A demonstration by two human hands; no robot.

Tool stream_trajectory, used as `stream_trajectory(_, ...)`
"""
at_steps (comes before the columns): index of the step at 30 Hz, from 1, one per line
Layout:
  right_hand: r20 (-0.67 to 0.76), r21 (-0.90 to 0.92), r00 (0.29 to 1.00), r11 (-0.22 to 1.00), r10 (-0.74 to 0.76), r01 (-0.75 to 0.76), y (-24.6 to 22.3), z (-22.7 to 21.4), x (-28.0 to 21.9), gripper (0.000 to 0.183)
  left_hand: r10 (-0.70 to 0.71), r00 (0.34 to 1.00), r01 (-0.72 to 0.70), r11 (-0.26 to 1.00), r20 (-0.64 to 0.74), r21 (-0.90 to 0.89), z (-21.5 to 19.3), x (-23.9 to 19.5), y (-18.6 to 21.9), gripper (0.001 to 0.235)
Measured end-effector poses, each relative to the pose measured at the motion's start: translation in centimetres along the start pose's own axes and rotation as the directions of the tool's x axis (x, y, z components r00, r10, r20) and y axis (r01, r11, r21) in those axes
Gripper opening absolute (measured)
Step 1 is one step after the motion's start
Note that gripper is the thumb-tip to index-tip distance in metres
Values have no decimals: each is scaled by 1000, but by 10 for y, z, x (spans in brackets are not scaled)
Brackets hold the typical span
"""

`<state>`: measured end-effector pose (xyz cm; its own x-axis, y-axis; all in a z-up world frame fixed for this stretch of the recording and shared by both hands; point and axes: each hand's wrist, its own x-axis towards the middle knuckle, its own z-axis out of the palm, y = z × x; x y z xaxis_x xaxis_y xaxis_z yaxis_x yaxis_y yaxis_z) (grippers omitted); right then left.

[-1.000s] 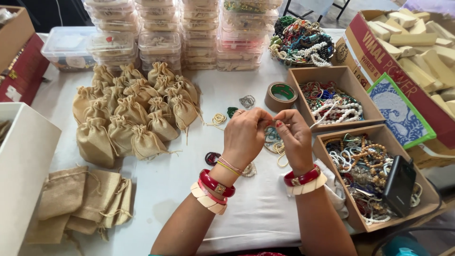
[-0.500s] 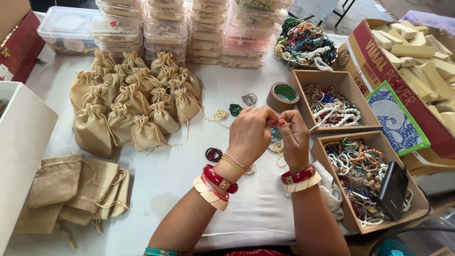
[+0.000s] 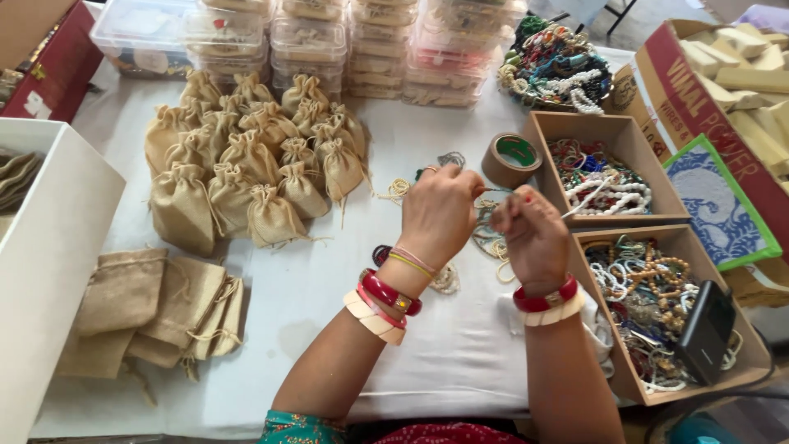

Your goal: The person organizes various beaded bracelets and necklaces on a white table. They pick up different strands, coil them into small bundles, and place them on the table surface. The person also handles small beige drawstring pouches and stacks of plastic containers filled with jewelry.

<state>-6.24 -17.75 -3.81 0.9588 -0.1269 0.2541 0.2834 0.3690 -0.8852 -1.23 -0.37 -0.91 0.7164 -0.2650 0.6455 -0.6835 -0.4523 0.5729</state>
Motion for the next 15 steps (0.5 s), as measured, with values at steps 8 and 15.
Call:
stream_trajectory(8,-138,-280,988,959,-73,32,12,-2,2,23,-57,848,509,-190,526,-840,4,11,-25,26)
stream_trajectory(15,327,-851,835,246,-442,464,-3,42,-23,18,-207,971,214,541,118,-813,12,6,-11,22)
